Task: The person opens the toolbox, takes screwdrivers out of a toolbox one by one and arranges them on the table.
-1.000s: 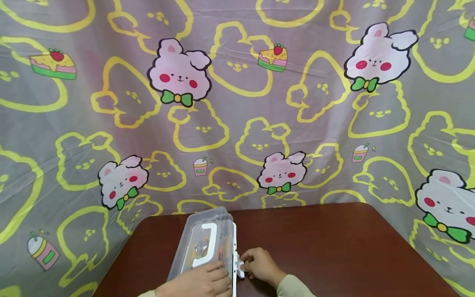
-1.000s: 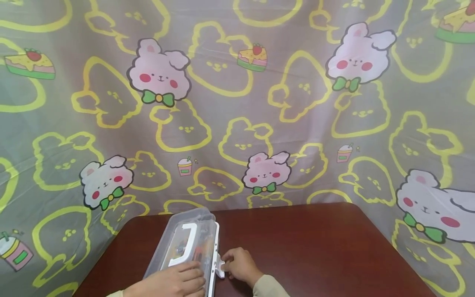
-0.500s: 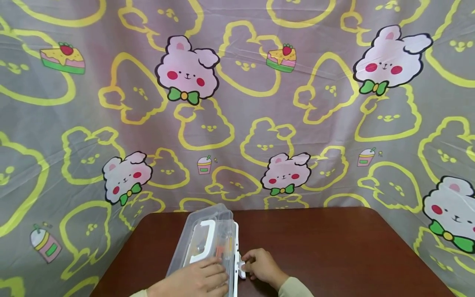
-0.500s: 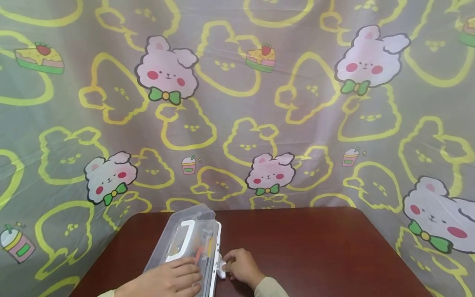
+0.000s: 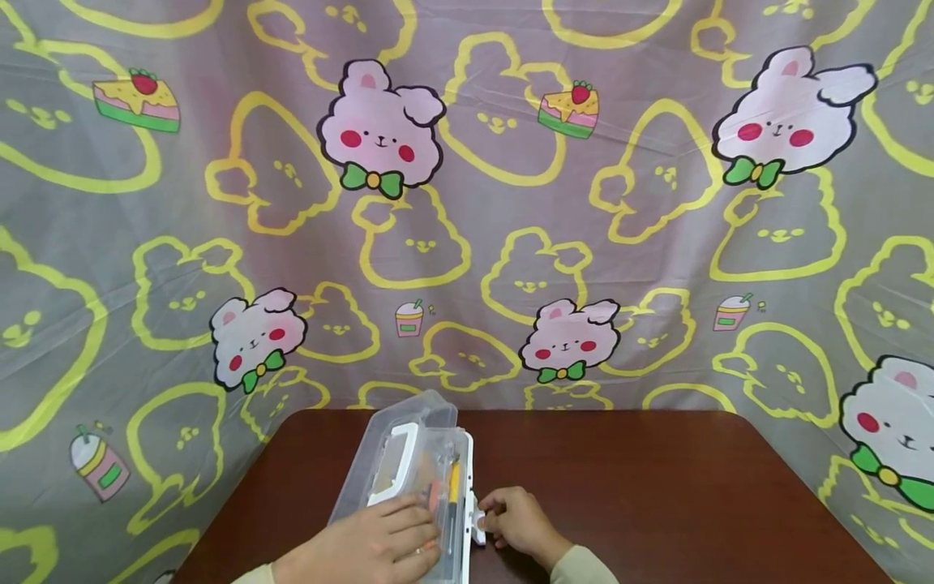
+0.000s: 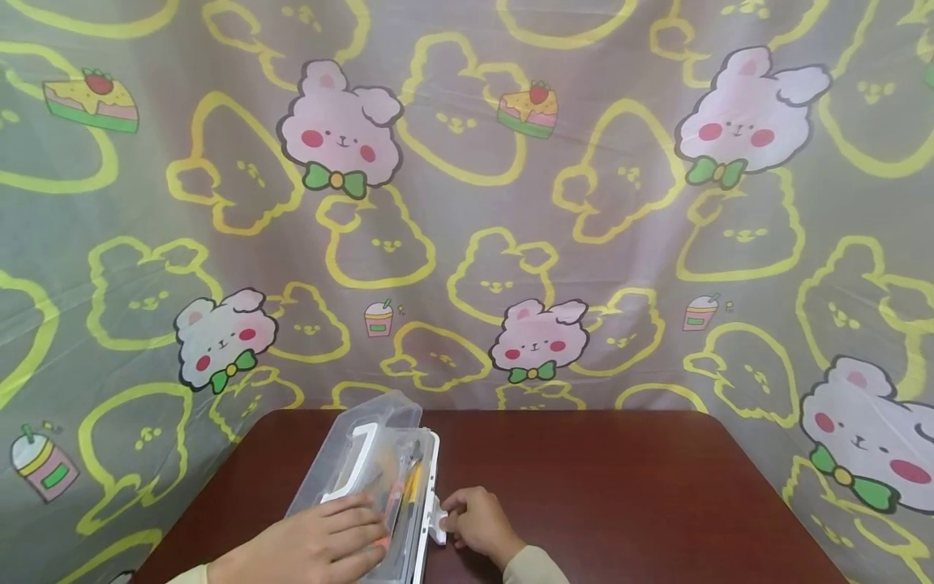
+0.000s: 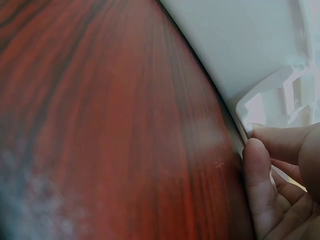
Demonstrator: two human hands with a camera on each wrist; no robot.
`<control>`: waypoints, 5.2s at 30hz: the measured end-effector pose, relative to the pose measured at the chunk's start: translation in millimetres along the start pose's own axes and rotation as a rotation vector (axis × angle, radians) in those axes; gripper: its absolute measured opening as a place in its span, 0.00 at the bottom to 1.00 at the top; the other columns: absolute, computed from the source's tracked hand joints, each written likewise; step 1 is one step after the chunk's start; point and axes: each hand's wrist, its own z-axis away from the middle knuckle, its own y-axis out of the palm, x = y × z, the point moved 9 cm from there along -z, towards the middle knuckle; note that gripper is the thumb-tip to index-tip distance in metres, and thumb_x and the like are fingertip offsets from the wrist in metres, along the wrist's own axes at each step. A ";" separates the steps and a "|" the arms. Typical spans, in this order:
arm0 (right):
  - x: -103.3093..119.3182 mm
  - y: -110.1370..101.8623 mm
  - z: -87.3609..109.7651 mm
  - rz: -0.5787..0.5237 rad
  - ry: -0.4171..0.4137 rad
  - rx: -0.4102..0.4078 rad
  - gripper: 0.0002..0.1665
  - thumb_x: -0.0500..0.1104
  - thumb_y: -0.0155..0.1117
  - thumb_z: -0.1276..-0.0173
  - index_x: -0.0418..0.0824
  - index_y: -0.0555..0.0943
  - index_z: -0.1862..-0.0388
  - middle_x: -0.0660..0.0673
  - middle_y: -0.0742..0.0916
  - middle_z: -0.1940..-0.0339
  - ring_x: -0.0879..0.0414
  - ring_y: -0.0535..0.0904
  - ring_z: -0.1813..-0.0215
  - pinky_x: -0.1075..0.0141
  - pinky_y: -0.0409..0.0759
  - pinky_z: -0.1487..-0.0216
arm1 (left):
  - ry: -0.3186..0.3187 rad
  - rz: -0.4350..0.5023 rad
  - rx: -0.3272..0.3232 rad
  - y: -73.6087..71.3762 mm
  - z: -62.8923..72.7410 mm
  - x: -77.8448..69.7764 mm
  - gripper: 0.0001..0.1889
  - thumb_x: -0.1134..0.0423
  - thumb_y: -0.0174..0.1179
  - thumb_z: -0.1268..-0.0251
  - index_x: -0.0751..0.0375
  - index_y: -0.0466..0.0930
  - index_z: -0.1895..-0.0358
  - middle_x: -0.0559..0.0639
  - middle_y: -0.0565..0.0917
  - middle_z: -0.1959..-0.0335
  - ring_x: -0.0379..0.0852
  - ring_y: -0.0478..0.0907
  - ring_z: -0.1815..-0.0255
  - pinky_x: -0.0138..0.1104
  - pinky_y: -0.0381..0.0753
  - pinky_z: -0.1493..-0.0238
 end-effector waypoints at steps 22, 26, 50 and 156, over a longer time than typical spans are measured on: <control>2.7 1.5 1.8 -0.063 0.008 0.022 0.09 0.28 0.71 0.44 0.31 0.84 0.63 0.48 0.81 0.78 0.59 0.78 0.81 0.64 0.79 0.81 | -0.189 0.112 -0.009 -28.2 15.1 13.3 0.21 0.44 0.58 0.32 0.56 0.82 0.48 0.48 0.84 0.52 0.44 0.80 0.48 0.40 0.74 0.42; 6.7 1.0 0.9 -0.042 -0.001 0.028 0.09 0.28 0.71 0.44 0.32 0.84 0.64 0.48 0.81 0.78 0.58 0.79 0.79 0.64 0.80 0.80 | -0.197 0.108 -0.035 -32.2 19.5 14.8 0.21 0.45 0.63 0.36 0.57 0.83 0.49 0.49 0.85 0.52 0.45 0.80 0.48 0.40 0.75 0.44; 25.7 7.8 -5.2 0.234 -0.142 0.018 0.11 0.25 0.63 0.47 0.36 0.87 0.70 0.48 0.83 0.73 0.64 0.75 0.88 0.69 0.76 0.85 | -0.011 -0.163 -0.024 -14.6 -8.9 -3.4 0.15 0.49 0.51 0.29 0.54 0.83 0.63 0.45 0.85 0.64 0.42 0.81 0.61 0.37 0.77 0.49; 26.9 -0.4 -7.7 0.346 -0.190 0.058 0.07 0.31 0.62 0.36 0.37 0.86 0.67 0.52 0.81 0.80 0.65 0.73 0.87 0.69 0.74 0.84 | -1.884 0.397 0.181 0.3 293.6 45.4 0.13 0.71 0.65 0.42 0.72 0.83 0.53 0.58 0.86 0.67 0.53 0.84 0.65 0.39 0.80 0.71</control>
